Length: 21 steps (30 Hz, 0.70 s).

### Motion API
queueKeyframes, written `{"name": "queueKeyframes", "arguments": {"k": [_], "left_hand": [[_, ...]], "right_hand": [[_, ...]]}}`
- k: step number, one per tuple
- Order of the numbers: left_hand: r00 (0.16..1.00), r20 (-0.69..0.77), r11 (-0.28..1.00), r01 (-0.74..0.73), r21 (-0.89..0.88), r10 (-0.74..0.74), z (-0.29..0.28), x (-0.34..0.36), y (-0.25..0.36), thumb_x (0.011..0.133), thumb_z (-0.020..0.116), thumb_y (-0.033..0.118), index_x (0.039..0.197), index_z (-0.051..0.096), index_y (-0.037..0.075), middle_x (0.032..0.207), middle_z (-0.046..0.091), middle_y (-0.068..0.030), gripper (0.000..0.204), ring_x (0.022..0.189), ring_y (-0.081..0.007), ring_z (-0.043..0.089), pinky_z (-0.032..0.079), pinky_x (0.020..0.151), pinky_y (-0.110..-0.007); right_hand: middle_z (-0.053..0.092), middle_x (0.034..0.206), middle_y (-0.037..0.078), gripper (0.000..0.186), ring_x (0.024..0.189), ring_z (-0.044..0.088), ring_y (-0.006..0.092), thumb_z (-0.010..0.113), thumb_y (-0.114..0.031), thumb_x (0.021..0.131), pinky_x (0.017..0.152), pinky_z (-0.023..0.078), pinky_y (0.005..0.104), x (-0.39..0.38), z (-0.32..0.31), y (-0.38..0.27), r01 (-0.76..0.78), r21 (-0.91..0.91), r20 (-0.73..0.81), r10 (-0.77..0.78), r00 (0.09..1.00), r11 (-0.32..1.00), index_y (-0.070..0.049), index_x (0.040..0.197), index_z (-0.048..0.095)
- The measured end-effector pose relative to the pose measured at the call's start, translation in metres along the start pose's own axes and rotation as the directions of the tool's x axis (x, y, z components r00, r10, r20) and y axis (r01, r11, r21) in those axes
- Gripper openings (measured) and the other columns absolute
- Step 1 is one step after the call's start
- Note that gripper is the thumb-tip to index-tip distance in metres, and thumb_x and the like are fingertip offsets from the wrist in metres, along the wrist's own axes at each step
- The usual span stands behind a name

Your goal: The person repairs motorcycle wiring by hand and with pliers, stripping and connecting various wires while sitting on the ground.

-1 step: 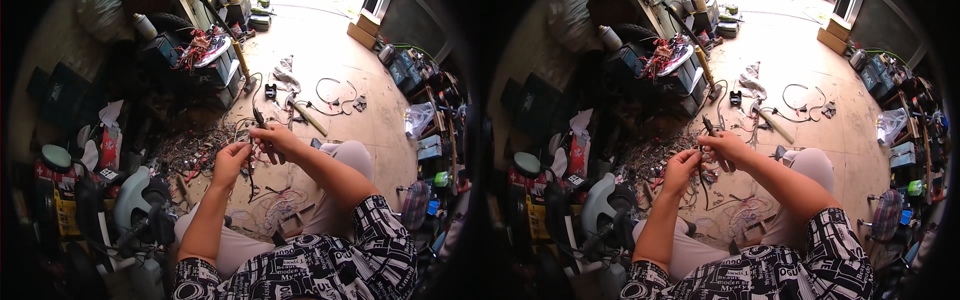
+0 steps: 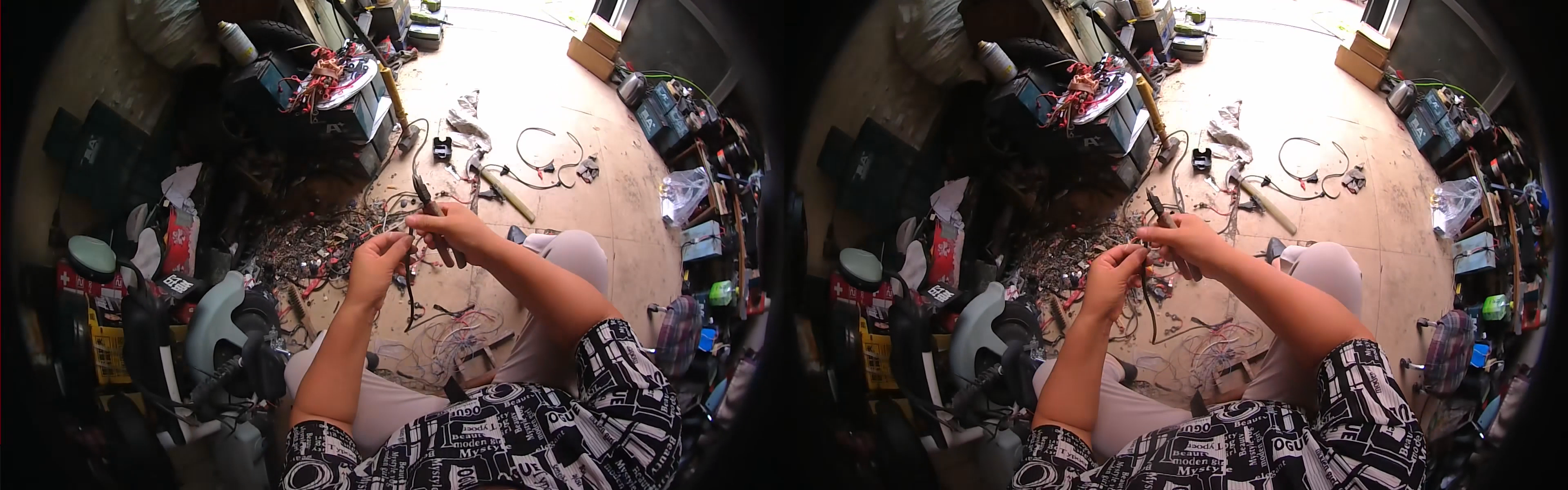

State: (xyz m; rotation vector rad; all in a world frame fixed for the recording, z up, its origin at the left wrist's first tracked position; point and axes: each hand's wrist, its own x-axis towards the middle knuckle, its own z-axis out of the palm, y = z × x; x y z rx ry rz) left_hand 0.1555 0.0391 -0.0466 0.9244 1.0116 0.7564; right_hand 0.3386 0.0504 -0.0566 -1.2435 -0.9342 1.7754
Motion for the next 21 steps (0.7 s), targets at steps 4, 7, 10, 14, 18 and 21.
{"name": "queueKeyframes", "arguments": {"k": [4,7,10,14,18,21], "left_hand": [[0.996,0.004,0.996,0.086,0.006,-0.086,0.011,-0.002,0.006,0.088,0.063,0.012,0.100,0.065,0.002,0.082,0.066,-0.0019,0.016,0.065,-0.0057,0.056,0.042,0.056,-0.018],[0.995,0.049,0.996,0.079,0.047,-0.081,0.005,-0.001,0.000,0.088,0.064,0.015,0.102,0.065,0.002,0.085,0.067,-0.0021,0.019,0.070,-0.0059,0.058,0.043,0.058,-0.019],[0.995,0.070,0.994,0.072,0.085,-0.078,0.002,-0.003,0.000,0.088,0.063,0.016,0.103,0.064,0.003,0.089,0.068,-0.0021,0.020,0.075,-0.0061,0.059,0.045,0.062,-0.020],[0.997,-0.075,0.999,-0.006,-0.045,0.003,-0.005,-0.002,0.000,0.090,0.061,0.010,0.103,0.060,0.004,0.097,0.066,-0.0055,0.015,0.085,-0.0112,0.064,0.049,0.066,-0.021],[0.987,-0.097,0.987,-0.118,0.106,0.129,-0.014,-0.002,0.000,0.090,0.060,0.008,0.110,0.059,0.001,0.100,0.065,-0.0051,0.021,0.091,-0.0104,0.061,0.049,0.076,-0.022],[0.977,-0.093,0.965,-0.172,0.199,0.193,-0.021,-0.004,0.002,0.091,0.058,0.006,0.115,0.058,-0.001,0.101,0.065,-0.0038,0.025,0.092,-0.0097,0.060,0.047,0.083,-0.022]], "right_hand": [[0.051,0.055,0.002,0.032,0.035,0.042,0.0106,0.064,-0.033,0.086,0.031,0.027,0.0257,-0.002,0.000,-0.002,0.016,-0.031,-0.070,-0.018,0.997,0.999,-0.007,0.069,0.055],[0.052,0.057,0.003,0.031,0.040,0.046,0.0121,0.061,-0.031,0.089,0.035,0.033,0.0256,-0.009,0.001,-0.008,-0.103,0.065,-0.042,0.105,0.994,0.993,-0.006,0.071,0.056],[0.056,0.067,0.005,0.033,0.052,0.054,0.0148,0.056,-0.036,0.092,0.045,0.044,0.0263,-0.013,0.001,-0.013,-0.195,0.103,0.037,0.193,0.981,0.975,-0.005,0.081,0.057],[0.050,0.073,0.005,0.041,0.067,0.059,0.0159,0.050,-0.045,0.093,0.044,0.047,0.0288,-0.014,0.003,-0.015,-0.326,0.256,0.017,0.333,0.943,0.910,-0.006,0.105,0.054],[0.045,0.060,0.003,0.032,0.038,0.044,0.0142,0.060,-0.032,0.083,0.028,0.034,0.0286,-0.014,-0.002,0.004,-0.339,-0.025,0.020,0.339,0.941,0.941,-0.003,0.089,0.048],[0.056,0.070,0.011,0.028,0.048,0.052,0.0167,0.060,-0.027,0.077,0.038,0.040,0.0298,-0.020,0.001,0.004,-0.265,-0.351,0.055,0.302,0.952,0.898,-0.002,0.086,0.050]]}}
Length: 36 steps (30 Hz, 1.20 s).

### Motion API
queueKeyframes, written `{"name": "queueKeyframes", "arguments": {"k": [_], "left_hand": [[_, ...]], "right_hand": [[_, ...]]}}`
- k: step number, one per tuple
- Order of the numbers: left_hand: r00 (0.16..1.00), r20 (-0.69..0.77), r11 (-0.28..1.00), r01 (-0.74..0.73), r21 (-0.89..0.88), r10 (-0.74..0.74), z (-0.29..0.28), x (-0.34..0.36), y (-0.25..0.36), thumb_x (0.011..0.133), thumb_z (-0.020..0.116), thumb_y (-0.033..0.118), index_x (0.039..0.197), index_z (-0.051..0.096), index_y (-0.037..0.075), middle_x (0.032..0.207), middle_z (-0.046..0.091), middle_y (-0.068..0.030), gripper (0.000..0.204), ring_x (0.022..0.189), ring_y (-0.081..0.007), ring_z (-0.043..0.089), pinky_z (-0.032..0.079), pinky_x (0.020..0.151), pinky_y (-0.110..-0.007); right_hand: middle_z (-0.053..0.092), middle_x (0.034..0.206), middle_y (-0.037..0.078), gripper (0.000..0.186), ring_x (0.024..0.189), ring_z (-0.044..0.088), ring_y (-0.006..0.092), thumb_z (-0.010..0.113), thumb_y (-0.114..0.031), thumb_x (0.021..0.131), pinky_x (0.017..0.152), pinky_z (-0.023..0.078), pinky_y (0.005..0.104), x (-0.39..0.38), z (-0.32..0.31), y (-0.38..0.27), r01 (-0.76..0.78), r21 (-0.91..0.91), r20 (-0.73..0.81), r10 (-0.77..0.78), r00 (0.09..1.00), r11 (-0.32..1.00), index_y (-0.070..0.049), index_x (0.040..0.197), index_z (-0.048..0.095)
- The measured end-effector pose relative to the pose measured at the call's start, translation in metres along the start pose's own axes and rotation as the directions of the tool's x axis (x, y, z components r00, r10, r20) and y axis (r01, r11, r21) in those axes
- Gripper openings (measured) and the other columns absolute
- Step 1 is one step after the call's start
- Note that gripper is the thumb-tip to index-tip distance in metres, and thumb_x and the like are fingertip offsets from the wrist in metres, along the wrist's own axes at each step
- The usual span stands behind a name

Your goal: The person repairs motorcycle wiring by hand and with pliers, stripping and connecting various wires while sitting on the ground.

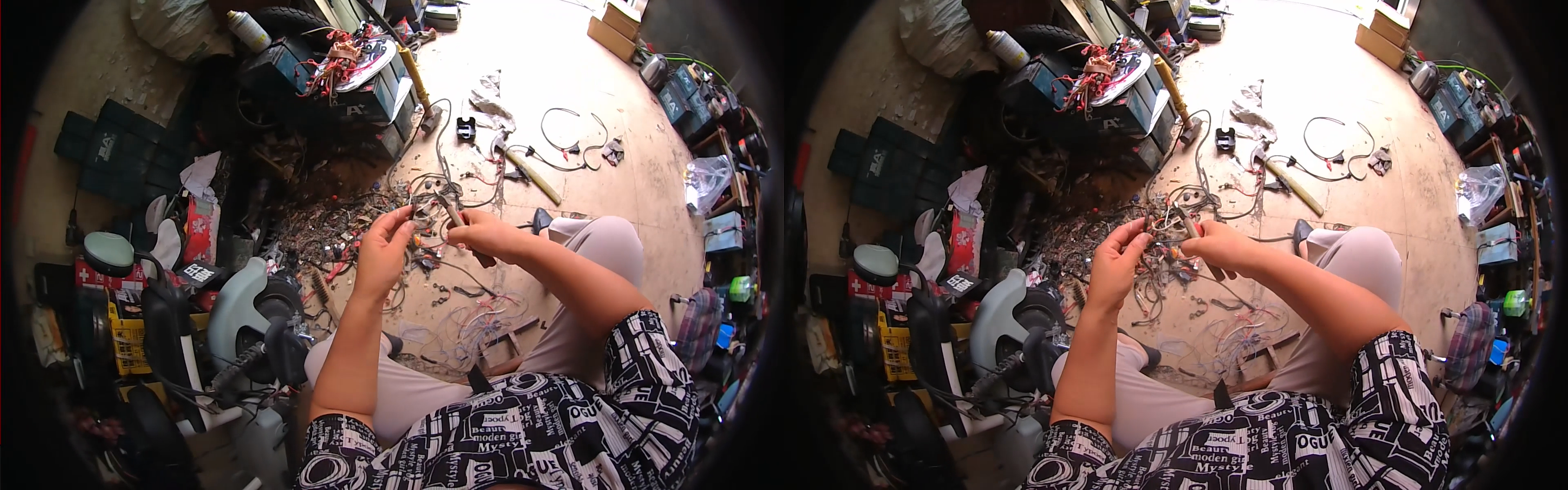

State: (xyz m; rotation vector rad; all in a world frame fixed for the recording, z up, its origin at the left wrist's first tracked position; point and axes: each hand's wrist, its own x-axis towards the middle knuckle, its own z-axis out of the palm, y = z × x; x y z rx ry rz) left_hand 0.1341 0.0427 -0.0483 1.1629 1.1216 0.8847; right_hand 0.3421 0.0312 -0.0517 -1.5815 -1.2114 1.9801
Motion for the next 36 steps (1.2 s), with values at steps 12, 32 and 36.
{"name": "queueKeyframes", "arguments": {"k": [12,32,36], "left_hand": [[0.991,0.006,0.943,0.131,-0.307,-0.135,0.001,0.002,0.009,0.095,0.053,0.016,0.096,0.057,0.006,0.090,0.064,-0.0042,0.011,0.083,-0.0130,0.062,0.050,0.074,-0.025],[0.949,-0.043,0.716,0.206,-0.667,-0.312,-0.003,0.004,0.001,0.092,0.057,0.017,0.097,0.061,0.005,0.096,0.066,-0.0089,0.013,0.092,-0.0209,0.064,0.055,0.084,-0.037],[0.939,-0.050,0.694,0.214,-0.688,-0.339,0.000,0.005,-0.001,0.092,0.057,0.017,0.095,0.061,0.005,0.096,0.066,-0.0092,0.013,0.092,-0.0217,0.065,0.055,0.084,-0.037]], "right_hand": [[0.059,0.070,0.008,0.036,0.061,0.055,0.0162,0.066,-0.031,0.080,0.057,0.046,0.0314,-0.001,0.021,0.012,0.332,-0.225,-0.205,-0.377,0.903,0.916,0.000,0.098,0.057],[0.053,0.088,0.013,0.034,0.084,0.053,0.0315,0.067,-0.027,0.076,0.075,0.042,0.0407,-0.015,0.030,0.002,0.343,-0.782,-0.231,-0.753,0.616,0.521,-0.007,0.101,0.056],[0.053,0.091,0.013,0.037,0.087,0.052,0.0312,0.067,-0.029,0.075,0.076,0.041,0.0411,-0.015,0.033,0.001,0.283,-0.817,-0.242,-0.744,0.623,0.503,-0.008,0.103,0.055]]}}
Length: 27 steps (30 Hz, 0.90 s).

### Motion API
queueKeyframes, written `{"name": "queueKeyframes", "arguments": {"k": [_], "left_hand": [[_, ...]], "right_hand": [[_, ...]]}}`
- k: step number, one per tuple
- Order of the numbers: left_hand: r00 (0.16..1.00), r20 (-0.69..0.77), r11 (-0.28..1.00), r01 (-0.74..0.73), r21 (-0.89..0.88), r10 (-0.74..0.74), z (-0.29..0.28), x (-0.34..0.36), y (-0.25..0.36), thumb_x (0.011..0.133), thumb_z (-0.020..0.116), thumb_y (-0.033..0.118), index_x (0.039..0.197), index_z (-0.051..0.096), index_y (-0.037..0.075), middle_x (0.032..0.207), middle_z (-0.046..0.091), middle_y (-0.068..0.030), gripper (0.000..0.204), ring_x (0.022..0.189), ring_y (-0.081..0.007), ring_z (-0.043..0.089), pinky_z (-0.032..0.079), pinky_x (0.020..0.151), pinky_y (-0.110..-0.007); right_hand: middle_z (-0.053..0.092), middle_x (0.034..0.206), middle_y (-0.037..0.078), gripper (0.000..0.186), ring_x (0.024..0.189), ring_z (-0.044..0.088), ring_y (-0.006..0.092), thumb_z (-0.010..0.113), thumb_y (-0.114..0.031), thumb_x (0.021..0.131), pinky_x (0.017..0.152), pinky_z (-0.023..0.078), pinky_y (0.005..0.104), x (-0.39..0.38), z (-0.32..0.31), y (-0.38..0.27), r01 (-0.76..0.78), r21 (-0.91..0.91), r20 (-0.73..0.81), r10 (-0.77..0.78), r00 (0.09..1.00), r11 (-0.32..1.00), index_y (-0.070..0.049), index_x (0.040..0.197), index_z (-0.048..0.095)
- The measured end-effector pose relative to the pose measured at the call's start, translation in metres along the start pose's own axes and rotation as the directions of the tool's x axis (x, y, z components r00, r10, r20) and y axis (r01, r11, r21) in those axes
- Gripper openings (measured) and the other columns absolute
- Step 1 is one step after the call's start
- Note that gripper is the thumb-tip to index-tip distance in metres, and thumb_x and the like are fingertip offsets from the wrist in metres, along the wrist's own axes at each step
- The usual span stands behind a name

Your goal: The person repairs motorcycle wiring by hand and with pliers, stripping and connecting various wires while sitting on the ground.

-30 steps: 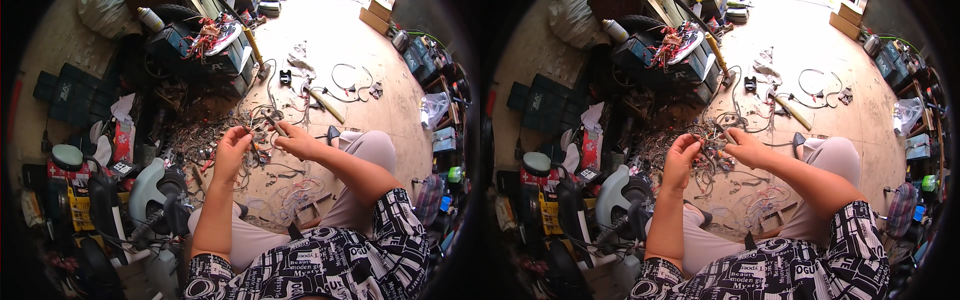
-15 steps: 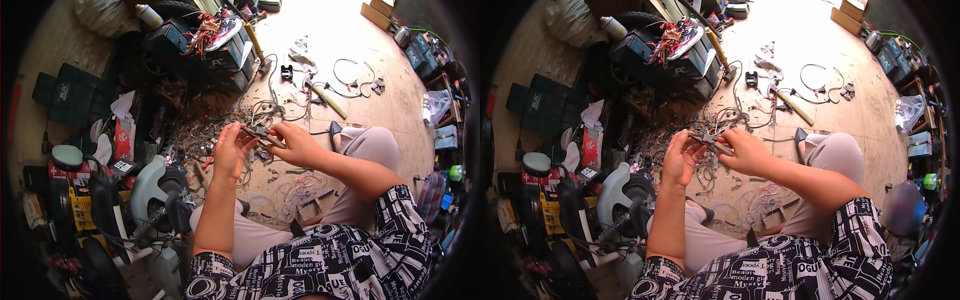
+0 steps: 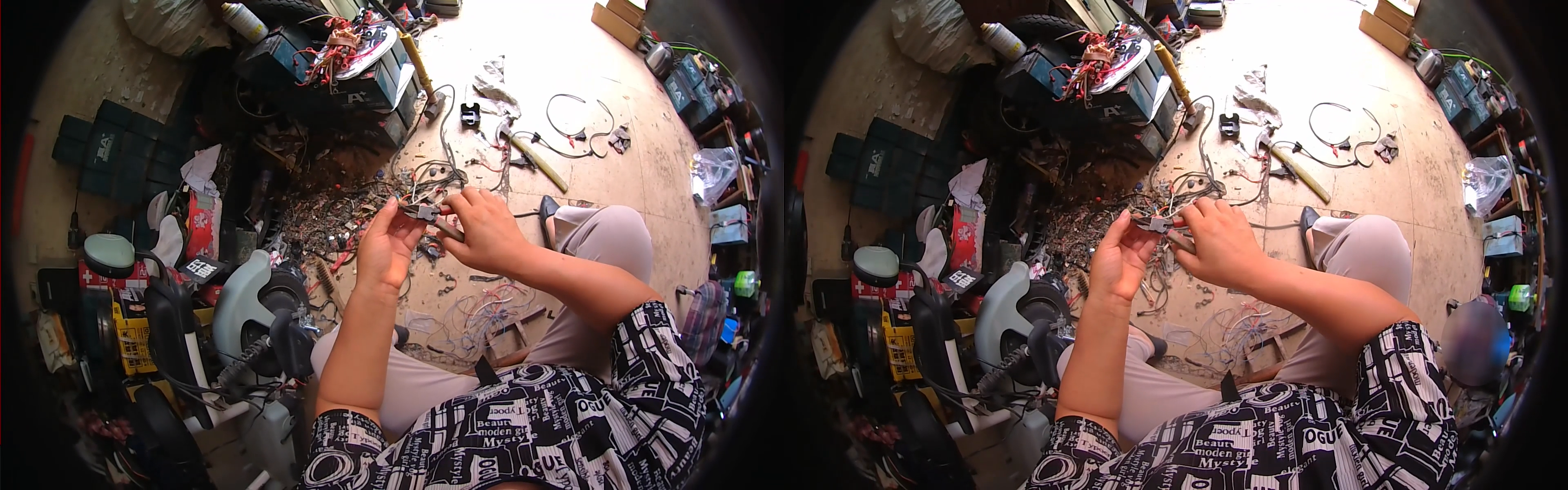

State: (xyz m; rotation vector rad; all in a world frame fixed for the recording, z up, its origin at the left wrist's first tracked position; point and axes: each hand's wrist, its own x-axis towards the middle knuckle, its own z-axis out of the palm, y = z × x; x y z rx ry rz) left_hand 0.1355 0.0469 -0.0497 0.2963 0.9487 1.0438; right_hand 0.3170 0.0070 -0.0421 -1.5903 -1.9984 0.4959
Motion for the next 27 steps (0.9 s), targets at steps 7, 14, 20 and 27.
{"name": "queueKeyframes", "arguments": {"k": [7,14,20,27], "left_hand": [[0.997,-0.061,0.999,0.038,-0.035,-0.040,0.004,0.005,-0.006,0.092,0.058,0.019,0.095,0.061,0.005,0.096,0.066,-0.0097,0.015,0.093,-0.0225,0.065,0.055,0.083,-0.036],[0.995,-0.071,0.993,0.069,-0.098,-0.076,0.005,0.006,-0.009,0.091,0.061,0.022,0.093,0.060,0.006,0.095,0.066,-0.0092,0.016,0.093,-0.0230,0.065,0.057,0.081,-0.039],[0.992,-0.114,0.997,0.039,-0.073,-0.047,0.011,0.004,-0.013,0.092,0.060,0.021,0.096,0.057,0.005,0.097,0.063,-0.0102,0.017,0.094,-0.0239,0.064,0.055,0.085,-0.041],[0.993,-0.117,0.993,-0.043,-0.106,0.030,0.009,0.007,-0.024,0.093,0.058,0.020,0.099,0.054,0.003,0.099,0.062,-0.0108,0.018,0.095,-0.0235,0.063,0.053,0.088,-0.041]], "right_hand": [[0.053,0.093,0.014,0.041,0.087,0.052,0.0311,0.066,-0.029,0.077,0.077,0.041,0.0411,0.001,-0.002,-0.001,-0.028,-0.094,0.024,0.031,0.999,0.995,-0.004,0.107,0.054],[0.054,0.092,0.014,0.045,0.085,0.053,0.0314,0.066,-0.030,0.078,0.075,0.042,0.0411,0.002,-0.001,-0.001,0.001,-0.111,0.003,0.000,1.000,0.994,-0.001,0.110,0.052],[0.054,0.091,0.015,0.044,0.084,0.053,0.0316,0.065,-0.029,0.078,0.073,0.042,0.0413,0.002,-0.002,0.000,0.022,-0.159,-0.017,-0.025,1.000,0.987,-0.001,0.110,0.052],[0.054,0.088,0.016,0.036,0.081,0.055,0.0330,0.062,-0.030,0.081,0.073,0.043,0.0414,0.000,0.001,0.000,-0.036,-0.139,0.023,0.039,0.999,0.990,-0.002,0.099,0.052]]}}
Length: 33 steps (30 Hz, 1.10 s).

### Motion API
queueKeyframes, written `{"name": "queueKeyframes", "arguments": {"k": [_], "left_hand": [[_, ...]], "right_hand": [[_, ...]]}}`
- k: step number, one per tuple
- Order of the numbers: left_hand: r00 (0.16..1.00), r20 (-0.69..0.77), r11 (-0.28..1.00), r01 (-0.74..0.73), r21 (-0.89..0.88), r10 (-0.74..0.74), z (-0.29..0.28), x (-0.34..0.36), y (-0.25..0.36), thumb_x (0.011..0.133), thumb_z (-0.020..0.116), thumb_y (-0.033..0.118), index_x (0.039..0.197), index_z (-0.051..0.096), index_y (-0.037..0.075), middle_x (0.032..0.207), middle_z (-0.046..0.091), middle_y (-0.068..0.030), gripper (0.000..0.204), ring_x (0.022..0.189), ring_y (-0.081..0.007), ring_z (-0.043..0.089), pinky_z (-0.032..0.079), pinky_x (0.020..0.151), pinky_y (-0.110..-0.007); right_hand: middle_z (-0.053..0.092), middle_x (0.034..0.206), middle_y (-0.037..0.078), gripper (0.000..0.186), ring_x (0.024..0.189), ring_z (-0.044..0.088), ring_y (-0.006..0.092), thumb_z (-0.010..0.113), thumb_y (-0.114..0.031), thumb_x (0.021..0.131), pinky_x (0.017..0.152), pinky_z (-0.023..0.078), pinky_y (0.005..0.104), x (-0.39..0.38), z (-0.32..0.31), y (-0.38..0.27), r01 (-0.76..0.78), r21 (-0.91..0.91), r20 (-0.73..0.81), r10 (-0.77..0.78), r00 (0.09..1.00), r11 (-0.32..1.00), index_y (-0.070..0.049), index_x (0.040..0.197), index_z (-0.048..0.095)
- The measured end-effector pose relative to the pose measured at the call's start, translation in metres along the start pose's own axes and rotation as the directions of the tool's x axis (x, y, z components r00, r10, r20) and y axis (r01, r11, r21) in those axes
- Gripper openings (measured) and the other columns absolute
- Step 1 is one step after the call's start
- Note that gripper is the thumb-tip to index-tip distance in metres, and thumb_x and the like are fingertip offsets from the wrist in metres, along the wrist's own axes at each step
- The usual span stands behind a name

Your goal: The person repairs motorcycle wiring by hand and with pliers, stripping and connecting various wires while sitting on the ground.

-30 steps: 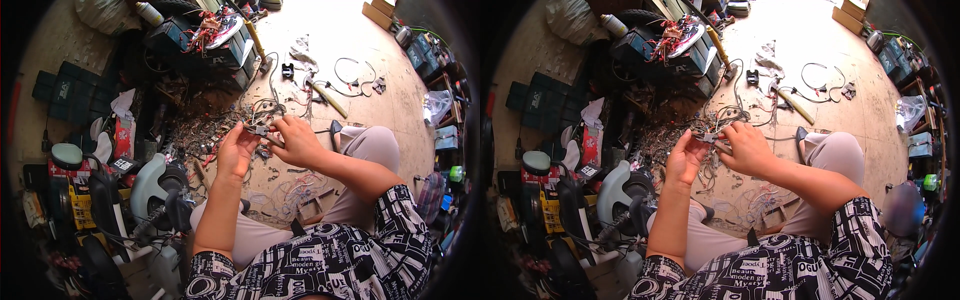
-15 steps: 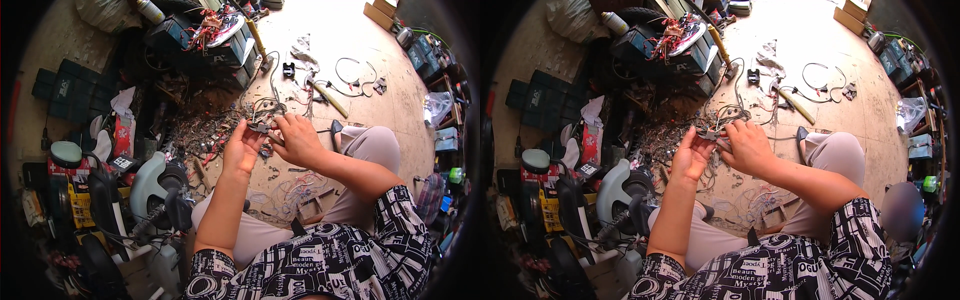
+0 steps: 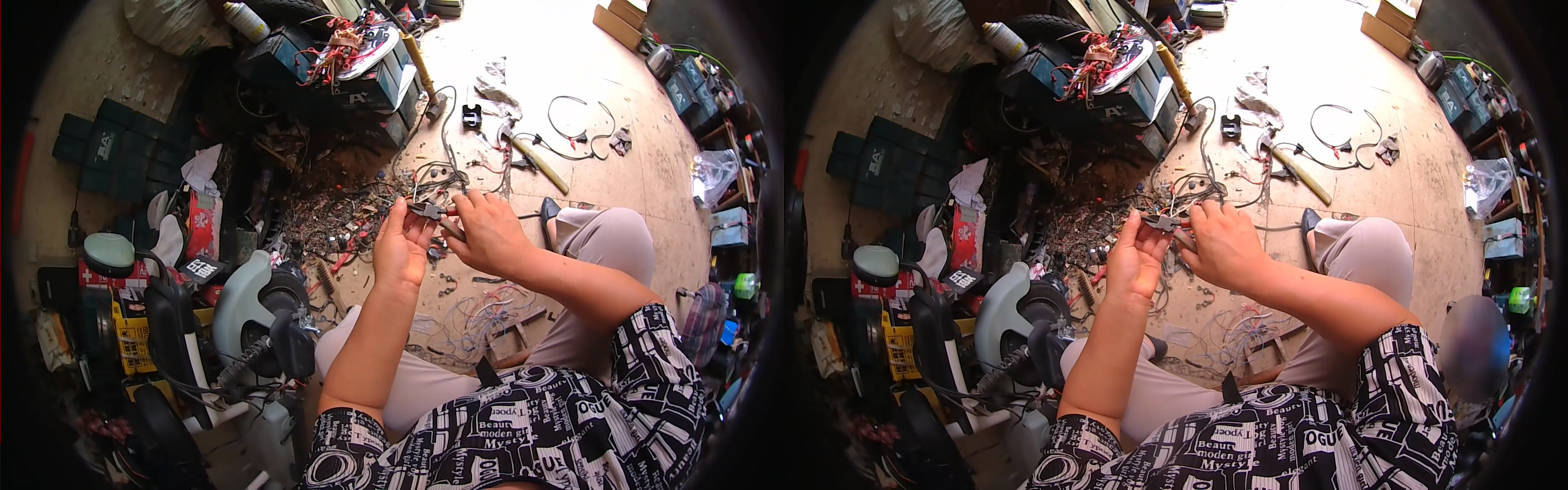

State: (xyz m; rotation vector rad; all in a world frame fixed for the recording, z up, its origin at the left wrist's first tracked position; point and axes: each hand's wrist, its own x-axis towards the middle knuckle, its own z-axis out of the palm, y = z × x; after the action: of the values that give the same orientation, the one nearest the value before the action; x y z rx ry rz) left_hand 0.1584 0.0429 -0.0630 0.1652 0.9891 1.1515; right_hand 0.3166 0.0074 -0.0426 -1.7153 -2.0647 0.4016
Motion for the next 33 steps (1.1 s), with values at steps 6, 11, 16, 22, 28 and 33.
{"name": "queueKeyframes", "arguments": {"k": [6,11,16,22,28,33], "left_hand": [[1.000,-0.004,1.000,0.021,-0.009,-0.021,0.002,0.000,-0.002,0.093,0.058,0.022,0.102,0.054,0.004,0.102,0.061,-0.0102,0.020,0.097,-0.0223,0.062,0.052,0.090,-0.039],[0.999,-0.021,0.999,0.038,-0.004,-0.038,0.000,-0.001,-0.003,0.093,0.058,0.023,0.105,0.054,0.004,0.106,0.061,-0.0101,0.023,0.100,-0.0224,0.060,0.050,0.093,-0.038],[0.998,-0.039,0.998,0.055,-0.007,-0.055,0.000,-0.002,-0.003,0.093,0.057,0.024,0.108,0.054,0.003,0.108,0.060,-0.0094,0.026,0.102,-0.0220,0.060,0.049,0.095,-0.036],[0.995,-0.053,0.995,0.080,-0.062,-0.084,-0.005,0.000,-0.003,0.091,0.060,0.020,0.096,0.057,0.004,0.099,0.063,-0.0098,0.017,0.096,-0.0240,0.062,0.053,0.089,-0.041],[0.991,-0.054,0.990,0.120,-0.072,-0.124,-0.006,-0.001,-0.001,0.091,0.059,0.019,0.094,0.058,0.004,0.098,0.064,-0.0101,0.015,0.097,-0.0244,0.063,0.054,0.089,-0.041],[0.989,-0.032,0.989,0.146,-0.038,-0.147,-0.012,-0.002,-0.002,0.091,0.060,0.021,0.093,0.060,0.006,0.098,0.066,-0.0092,0.015,0.096,-0.0236,0.064,0.054,0.088,-0.040]], "right_hand": [[0.054,0.087,0.016,0.033,0.081,0.056,0.0330,0.062,-0.030,0.082,0.072,0.044,0.0418,0.000,0.001,0.001,0.006,-0.009,0.015,-0.006,1.000,1.000,-0.002,0.096,0.052],[0.054,0.085,0.016,0.032,0.079,0.057,0.0328,0.063,-0.030,0.081,0.070,0.045,0.0420,0.000,0.002,0.003,0.012,-0.013,0.040,-0.012,0.999,1.000,-0.002,0.092,0.052],[0.055,0.081,0.016,0.031,0.076,0.058,0.0327,0.063,-0.029,0.081,0.068,0.046,0.0412,-0.002,0.006,0.004,0.026,0.034,0.032,-0.027,0.999,0.999,-0.002,0.090,0.052],[0.057,0.082,0.015,0.032,0.075,0.061,0.0314,0.066,-0.027,0.077,0.066,0.050,0.0402,-0.003,0.011,0.004,0.024,0.020,0.022,-0.024,0.999,1.000,-0.002,0.089,0.052],[0.055,0.083,0.017,0.025,0.077,0.058,0.0343,0.063,-0.021,0.079,0.067,0.047,0.0432,-0.003,0.012,0.008,0.008,0.038,0.106,-0.012,0.994,0.999,-0.002,0.089,0.050],[0.058,0.083,0.018,0.026,0.076,0.060,0.0362,0.063,-0.020,0.078,0.067,0.049,0.0441,-0.003,0.015,0.012,0.009,0.093,0.162,-0.024,0.987,0.996,-0.001,0.090,0.049]]}}
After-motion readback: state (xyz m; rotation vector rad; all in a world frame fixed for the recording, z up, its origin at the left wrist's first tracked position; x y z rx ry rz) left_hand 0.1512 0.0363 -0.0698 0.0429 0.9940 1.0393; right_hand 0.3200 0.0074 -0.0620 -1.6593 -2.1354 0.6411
